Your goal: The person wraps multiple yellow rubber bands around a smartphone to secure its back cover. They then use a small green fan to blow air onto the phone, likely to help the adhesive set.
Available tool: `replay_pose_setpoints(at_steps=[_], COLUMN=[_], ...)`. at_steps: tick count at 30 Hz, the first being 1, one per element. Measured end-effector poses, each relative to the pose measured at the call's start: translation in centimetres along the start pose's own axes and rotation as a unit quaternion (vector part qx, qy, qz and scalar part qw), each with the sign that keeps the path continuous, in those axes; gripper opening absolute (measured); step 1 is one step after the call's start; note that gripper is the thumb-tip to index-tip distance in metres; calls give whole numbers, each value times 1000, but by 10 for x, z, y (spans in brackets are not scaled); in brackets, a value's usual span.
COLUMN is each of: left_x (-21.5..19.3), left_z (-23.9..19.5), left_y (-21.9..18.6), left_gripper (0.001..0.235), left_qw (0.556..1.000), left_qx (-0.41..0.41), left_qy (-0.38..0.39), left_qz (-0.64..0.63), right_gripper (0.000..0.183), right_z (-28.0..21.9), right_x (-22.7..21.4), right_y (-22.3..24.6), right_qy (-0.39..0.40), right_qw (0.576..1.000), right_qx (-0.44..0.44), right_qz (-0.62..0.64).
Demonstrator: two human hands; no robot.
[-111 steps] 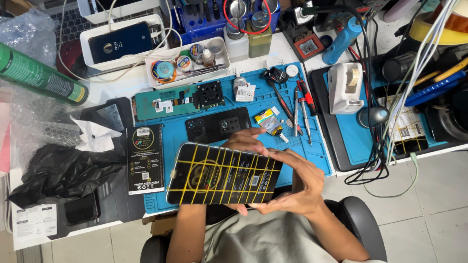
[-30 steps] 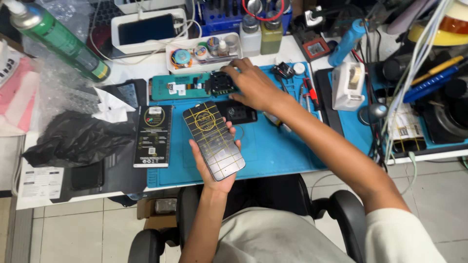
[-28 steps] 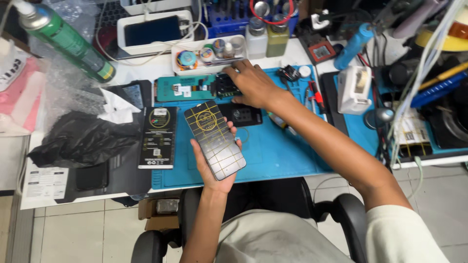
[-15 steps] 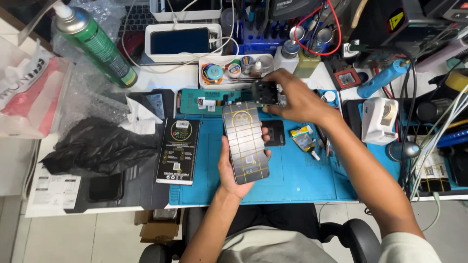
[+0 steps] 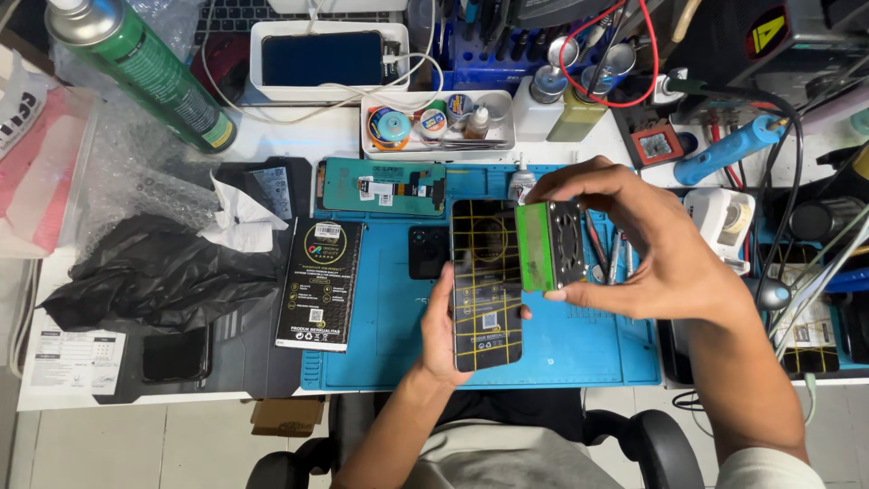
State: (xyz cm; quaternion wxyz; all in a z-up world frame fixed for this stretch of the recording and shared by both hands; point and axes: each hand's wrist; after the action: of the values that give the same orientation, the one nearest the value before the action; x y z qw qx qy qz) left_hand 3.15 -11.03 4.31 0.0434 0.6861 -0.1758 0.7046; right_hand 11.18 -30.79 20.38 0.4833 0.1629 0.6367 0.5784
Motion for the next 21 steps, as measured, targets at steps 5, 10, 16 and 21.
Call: replay_pose_setpoints(at_steps=[5, 10, 16, 21], left_x=[8, -4, -34, -27], left_z=[10, 18, 27, 25], left_y=[-19, -33, -21, -19], left_gripper=[70, 68, 66, 86], left_qw=[998, 993, 992, 982], left_qx=[12, 8, 21, 4], left_qy=[3, 30, 81, 133], left_qz=[63, 110, 95, 131], right_gripper=[74, 75, 72, 71], right_z=[10, 23, 25, 26], right_x=[-9, -14, -17, -21], right_y=[5, 14, 12, 6], right_qy=[6, -11, 18, 31], right_qw=[998, 989, 990, 992], right_qx=[-10, -45, -56, -68], right_qz=[-60, -139, -125, -103])
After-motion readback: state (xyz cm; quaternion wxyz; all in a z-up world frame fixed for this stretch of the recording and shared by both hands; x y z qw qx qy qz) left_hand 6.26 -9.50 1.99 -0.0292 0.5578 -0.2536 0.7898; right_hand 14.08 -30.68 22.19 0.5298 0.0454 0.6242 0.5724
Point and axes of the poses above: each hand's wrist, its own z-axis towards the middle knuckle, its own x-axis out of the palm, y = z × x, and after that the axes turned 9 degrees about x, right-handed
